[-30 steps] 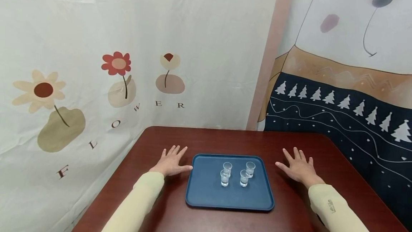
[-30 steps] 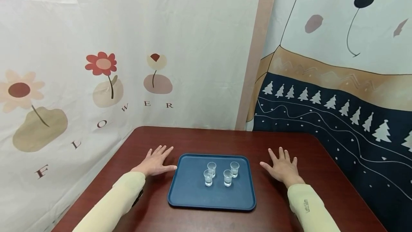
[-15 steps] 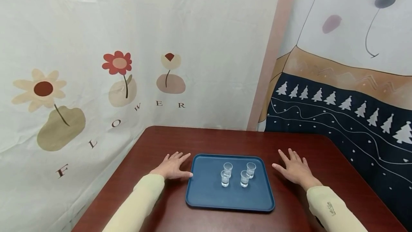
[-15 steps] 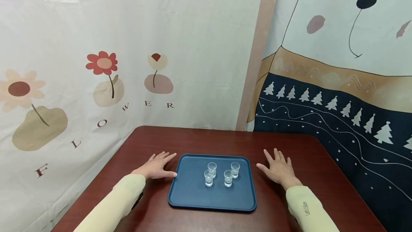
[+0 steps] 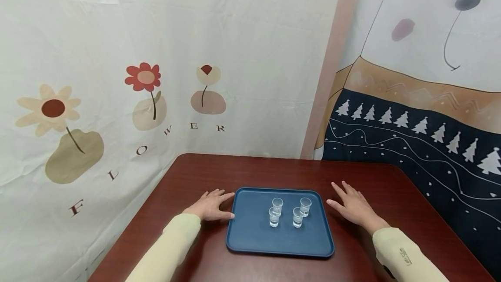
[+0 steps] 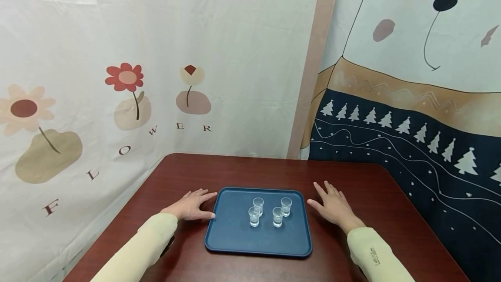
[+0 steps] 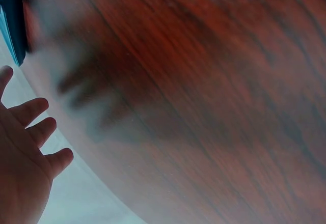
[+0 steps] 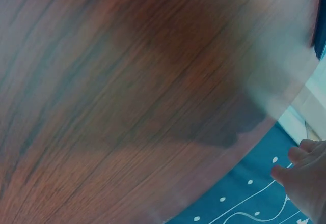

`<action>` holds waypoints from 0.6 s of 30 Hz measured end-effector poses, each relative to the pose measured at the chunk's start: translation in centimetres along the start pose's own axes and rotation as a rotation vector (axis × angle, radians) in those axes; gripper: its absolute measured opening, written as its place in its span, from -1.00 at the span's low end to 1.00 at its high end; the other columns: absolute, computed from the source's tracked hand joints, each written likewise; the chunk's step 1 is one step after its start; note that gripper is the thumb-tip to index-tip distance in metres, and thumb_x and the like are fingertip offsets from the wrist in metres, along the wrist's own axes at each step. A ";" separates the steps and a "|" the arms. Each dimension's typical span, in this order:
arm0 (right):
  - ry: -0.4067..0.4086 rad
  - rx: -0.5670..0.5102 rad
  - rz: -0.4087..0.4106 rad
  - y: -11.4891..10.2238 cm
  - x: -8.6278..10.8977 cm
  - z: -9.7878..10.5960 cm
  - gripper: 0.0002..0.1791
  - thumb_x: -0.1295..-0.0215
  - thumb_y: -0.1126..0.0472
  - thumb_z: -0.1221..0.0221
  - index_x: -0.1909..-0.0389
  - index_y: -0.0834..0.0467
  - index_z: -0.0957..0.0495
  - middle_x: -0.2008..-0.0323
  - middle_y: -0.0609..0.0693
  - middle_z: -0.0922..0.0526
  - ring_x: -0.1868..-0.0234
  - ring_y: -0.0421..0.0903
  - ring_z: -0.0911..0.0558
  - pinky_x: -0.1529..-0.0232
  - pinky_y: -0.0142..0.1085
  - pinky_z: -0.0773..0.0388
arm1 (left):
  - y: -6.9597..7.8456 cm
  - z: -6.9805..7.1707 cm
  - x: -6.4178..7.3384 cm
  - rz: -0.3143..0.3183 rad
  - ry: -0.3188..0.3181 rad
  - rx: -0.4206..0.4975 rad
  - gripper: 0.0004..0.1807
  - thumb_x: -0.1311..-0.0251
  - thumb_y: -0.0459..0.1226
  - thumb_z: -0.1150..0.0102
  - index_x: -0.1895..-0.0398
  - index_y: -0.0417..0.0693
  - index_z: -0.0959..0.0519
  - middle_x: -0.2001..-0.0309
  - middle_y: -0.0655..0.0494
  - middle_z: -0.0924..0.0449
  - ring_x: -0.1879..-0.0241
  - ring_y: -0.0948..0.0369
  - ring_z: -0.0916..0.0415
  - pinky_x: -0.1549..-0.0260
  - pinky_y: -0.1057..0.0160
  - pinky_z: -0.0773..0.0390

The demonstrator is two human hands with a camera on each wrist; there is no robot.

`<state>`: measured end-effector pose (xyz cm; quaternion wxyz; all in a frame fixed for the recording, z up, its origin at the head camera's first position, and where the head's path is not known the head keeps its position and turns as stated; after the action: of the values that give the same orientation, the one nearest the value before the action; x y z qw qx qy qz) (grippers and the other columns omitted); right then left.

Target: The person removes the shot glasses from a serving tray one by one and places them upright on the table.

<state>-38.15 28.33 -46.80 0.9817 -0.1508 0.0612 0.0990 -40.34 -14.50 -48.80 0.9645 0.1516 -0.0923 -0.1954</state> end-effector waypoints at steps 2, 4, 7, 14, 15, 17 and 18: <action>-0.003 -0.018 0.010 -0.5 0.0 0.0 -0.12 -0.40 -0.33 -0.02 -0.49 0.22 -0.20 -0.42 0.48 -0.12 -0.39 0.47 -0.14 -0.30 0.37 -0.02 | 0.0 -0.1 0.1 -0.002 -0.012 0.004 -0.11 -0.09 0.25 -0.29 -0.46 0.12 -0.35 -0.43 -0.19 -0.24 -0.47 -0.16 -0.04 -0.38 -0.26 0.07; -0.009 -0.043 0.015 -0.9 0.0 -0.1 -0.14 -0.40 -0.29 -0.05 -0.49 0.20 -0.20 -0.42 0.46 -0.12 -0.38 0.47 -0.15 -0.29 0.38 -0.04 | 0.0 -0.2 0.2 -0.004 -0.026 0.004 -0.14 -0.12 0.24 -0.28 -0.46 0.13 -0.36 -0.43 -0.19 -0.25 -0.47 -0.16 -0.05 -0.38 -0.26 0.07; -0.018 -0.084 0.025 -1.6 0.1 -0.2 -0.17 -0.41 -0.26 -0.07 -0.50 0.18 -0.20 -0.44 0.44 -0.12 -0.38 0.47 -0.17 -0.26 0.40 -0.08 | 0.1 -0.4 0.4 -0.002 -0.043 0.008 -0.17 -0.14 0.23 -0.26 -0.45 0.13 -0.37 -0.43 -0.18 -0.25 -0.46 -0.16 -0.06 -0.38 -0.26 0.07; -0.029 -0.170 0.069 -3.1 0.3 -0.8 -0.21 -0.42 -0.22 -0.08 -0.51 0.13 -0.20 -0.44 0.38 -0.16 -0.39 0.42 -0.21 -0.22 0.40 -0.15 | 0.1 -0.7 0.5 0.012 -0.057 0.020 -0.18 -0.16 0.23 -0.25 -0.46 0.14 -0.35 -0.44 -0.17 -0.24 -0.46 -0.15 -0.07 -0.38 -0.23 0.05; -0.028 -0.179 0.071 -3.3 0.3 -0.9 -0.21 -0.42 -0.22 -0.09 -0.51 0.12 -0.20 -0.44 0.37 -0.17 -0.39 0.40 -0.22 -0.23 0.39 -0.16 | 0.1 -0.7 0.5 0.012 -0.058 0.021 -0.18 -0.17 0.23 -0.25 -0.46 0.15 -0.35 -0.44 -0.17 -0.23 -0.46 -0.14 -0.08 -0.38 -0.23 0.05; -0.025 -0.194 0.078 -3.6 0.4 -0.9 -0.22 -0.43 -0.21 -0.09 -0.51 0.11 -0.20 -0.44 0.35 -0.18 -0.39 0.39 -0.22 -0.23 0.38 -0.16 | 0.0 -0.7 0.5 0.010 -0.061 0.023 -0.18 -0.17 0.23 -0.24 -0.47 0.15 -0.34 -0.44 -0.17 -0.23 -0.46 -0.14 -0.08 -0.38 -0.23 0.01; -0.023 -0.205 0.085 -3.8 0.5 -0.9 -0.22 -0.43 -0.21 -0.09 -0.51 0.12 -0.21 -0.44 0.35 -0.19 -0.39 0.38 -0.22 -0.23 0.38 -0.16 | 0.0 -0.7 0.5 0.011 -0.062 0.024 -0.18 -0.17 0.23 -0.24 -0.47 0.16 -0.34 -0.44 -0.17 -0.22 -0.45 -0.14 -0.08 -0.37 -0.23 -0.02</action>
<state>-36.96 24.56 -46.67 0.9567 -0.2463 0.0459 0.1481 -39.72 -14.47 -49.40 0.9603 0.1568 -0.1252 -0.1937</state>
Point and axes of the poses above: each hand's wrist, its own x-axis away from the middle knuckle, its own z-axis out of the back of the hand, y = z × x, the point moved 9 cm from there along -x, towards the middle knuckle
